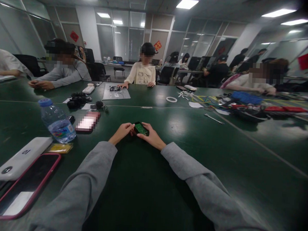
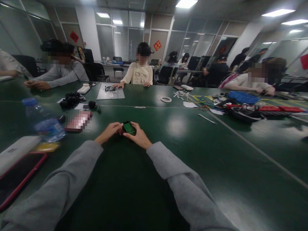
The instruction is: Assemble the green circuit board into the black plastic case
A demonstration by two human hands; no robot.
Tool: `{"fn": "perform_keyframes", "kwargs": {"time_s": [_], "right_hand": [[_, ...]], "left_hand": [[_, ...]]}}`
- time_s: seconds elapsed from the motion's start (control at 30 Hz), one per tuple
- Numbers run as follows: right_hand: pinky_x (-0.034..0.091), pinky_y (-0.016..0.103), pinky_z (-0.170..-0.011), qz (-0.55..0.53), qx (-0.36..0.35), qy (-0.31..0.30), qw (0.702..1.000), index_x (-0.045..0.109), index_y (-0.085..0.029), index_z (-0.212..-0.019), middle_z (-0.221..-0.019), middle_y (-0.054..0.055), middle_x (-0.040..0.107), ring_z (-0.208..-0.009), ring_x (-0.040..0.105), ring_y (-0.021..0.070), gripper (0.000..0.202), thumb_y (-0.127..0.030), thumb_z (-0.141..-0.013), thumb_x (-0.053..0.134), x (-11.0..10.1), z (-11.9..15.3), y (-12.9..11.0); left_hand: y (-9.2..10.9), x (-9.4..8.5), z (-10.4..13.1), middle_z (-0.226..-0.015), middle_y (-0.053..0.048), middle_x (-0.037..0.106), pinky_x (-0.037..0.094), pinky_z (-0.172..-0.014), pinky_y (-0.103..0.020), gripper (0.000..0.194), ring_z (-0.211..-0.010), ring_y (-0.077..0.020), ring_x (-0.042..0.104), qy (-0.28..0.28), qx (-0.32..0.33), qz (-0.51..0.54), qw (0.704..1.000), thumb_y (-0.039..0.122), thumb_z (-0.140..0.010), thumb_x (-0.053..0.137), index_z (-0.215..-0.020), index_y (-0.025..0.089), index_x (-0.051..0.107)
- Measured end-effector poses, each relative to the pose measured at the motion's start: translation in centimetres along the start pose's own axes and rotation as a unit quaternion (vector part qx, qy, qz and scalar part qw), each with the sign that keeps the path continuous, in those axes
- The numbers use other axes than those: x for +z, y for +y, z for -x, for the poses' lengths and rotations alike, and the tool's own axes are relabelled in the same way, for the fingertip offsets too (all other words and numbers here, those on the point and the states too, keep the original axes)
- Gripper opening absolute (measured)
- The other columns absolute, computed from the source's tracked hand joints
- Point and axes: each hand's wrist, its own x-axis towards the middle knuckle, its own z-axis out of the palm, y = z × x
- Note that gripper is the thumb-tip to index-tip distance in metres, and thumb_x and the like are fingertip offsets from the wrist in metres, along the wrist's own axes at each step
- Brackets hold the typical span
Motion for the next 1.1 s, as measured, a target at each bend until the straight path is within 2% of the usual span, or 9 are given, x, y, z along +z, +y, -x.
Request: {"fn": "perform_keyframes", "kwargs": {"time_s": [0.13,0.23,0.33,0.4,0.47,0.6,0.73,0.93,1.1], "right_hand": [[0.04,0.042,-0.103,-0.024,-0.007,-0.028,0.999,0.046,-0.021,-0.129,-0.13,0.011,0.051,-0.119,0.051,0.0217,0.064,-0.049,-0.075,0.069,-0.3,-0.1,-0.1],[0.04,0.042,-0.102,-0.027,-0.013,-0.053,0.998,0.047,-0.023,-0.13,-0.131,0.009,0.051,-0.118,0.051,0.0211,0.062,-0.047,-0.077,0.067,-0.6,-0.3,0.1],[0.041,0.042,-0.1,0.011,-0.012,-0.056,0.998,0.048,-0.025,-0.131,-0.128,0.008,0.052,-0.114,0.052,0.0209,0.061,-0.047,-0.077,0.067,-0.8,-0.4,0.4],[0.04,0.043,-0.099,0.052,-0.011,-0.043,0.998,0.05,-0.026,-0.129,-0.125,0.007,0.053,-0.114,0.051,0.0211,0.059,-0.048,-0.077,0.066,-0.9,-0.4,0.5],[0.038,0.045,-0.1,0.102,-0.009,0.003,0.995,0.051,-0.026,-0.127,-0.122,0.007,0.054,-0.116,0.047,0.023,0.059,-0.051,-0.076,0.066,-0.8,-0.3,0.7],[0.037,0.05,-0.096,0.2,0.023,0.176,0.964,0.053,-0.02,-0.121,-0.119,0.011,0.054,-0.116,0.043,0.029,0.058,-0.055,-0.076,0.062,-1.0,-0.4,1.9],[0.039,0.048,-0.092,0.194,0.061,0.254,0.946,0.054,-0.016,-0.114,-0.108,0.012,0.057,-0.106,0.048,0.0276,0.045,-0.05,-0.085,0.051,-1.3,-0.7,3.2],[0.04,0.044,-0.094,0.151,0.023,0.166,0.974,0.055,-0.02,-0.113,-0.11,0.009,0.059,-0.107,0.051,0.0236,0.045,-0.056,-0.09,0.041,-0.8,-0.6,2.1],[0.036,0.047,-0.098,0.218,-0.013,0.086,0.972,0.044,-0.019,-0.13,-0.128,0.013,0.051,-0.119,0.044,0.0278,0.068,-0.066,-0.081,0.05,-0.1,-0.1,0.9]], "left_hand": [[-0.6,-0.1,-0.3,-0.064,0.001,0.057,0.041,-0.058,-0.024,0.04,-0.059,-0.0111,0.052,0.106,0.04,-0.036,0.993,0.053,-0.084,0.048,-0.071,0.016,0.054],[-1.1,-0.1,-0.6,-0.088,-0.003,0.064,0.045,-0.077,-0.027,0.031,-0.082,-0.0145,0.058,0.182,0.061,-0.028,0.981,0.047,-0.084,0.053,-0.087,0.016,0.06],[-1.2,0.0,-0.8,-0.113,-0.007,0.062,0.044,-0.091,-0.03,0.033,-0.104,-0.0172,0.058,0.141,0.066,0.012,0.988,0.042,-0.085,0.053,-0.108,0.018,0.059],[-1.1,0.0,-0.8,-0.116,-0.007,0.062,0.043,-0.093,-0.031,0.034,-0.107,-0.0176,0.057,0.104,0.068,0.017,0.992,0.041,-0.087,0.05,-0.111,0.019,0.06],[-1.0,-0.1,-0.7,-0.113,-0.007,0.063,0.043,-0.093,-0.031,0.033,-0.105,-0.0179,0.058,0.108,0.064,0.001,0.992,0.041,-0.088,0.048,-0.108,0.019,0.062],[-0.9,-0.4,-0.4,-0.091,-0.006,0.067,0.046,-0.08,-0.031,0.038,-0.087,-0.0173,0.061,0.169,0.03,-0.03,0.985,0.047,-0.089,0.042,-0.098,0.018,0.065],[-0.4,-0.2,-0.3,-0.064,-0.002,0.061,0.045,-0.068,-0.029,0.044,-0.065,-0.0151,0.058,0.118,0.02,-0.031,0.992,0.053,-0.088,0.04,-0.086,0.016,0.064],[0.7,0.3,0.0,-0.079,-0.006,0.067,0.047,-0.07,-0.028,0.042,-0.07,-0.0144,0.06,0.069,0.027,0.015,0.997,0.051,-0.086,0.046,-0.08,0.014,0.065],[0.8,0.2,0.1,-0.081,-0.006,0.069,0.048,-0.074,-0.029,0.04,-0.072,-0.015,0.061,0.037,0.026,-0.007,0.999,0.048,-0.086,0.048,-0.084,0.014,0.068]]}}
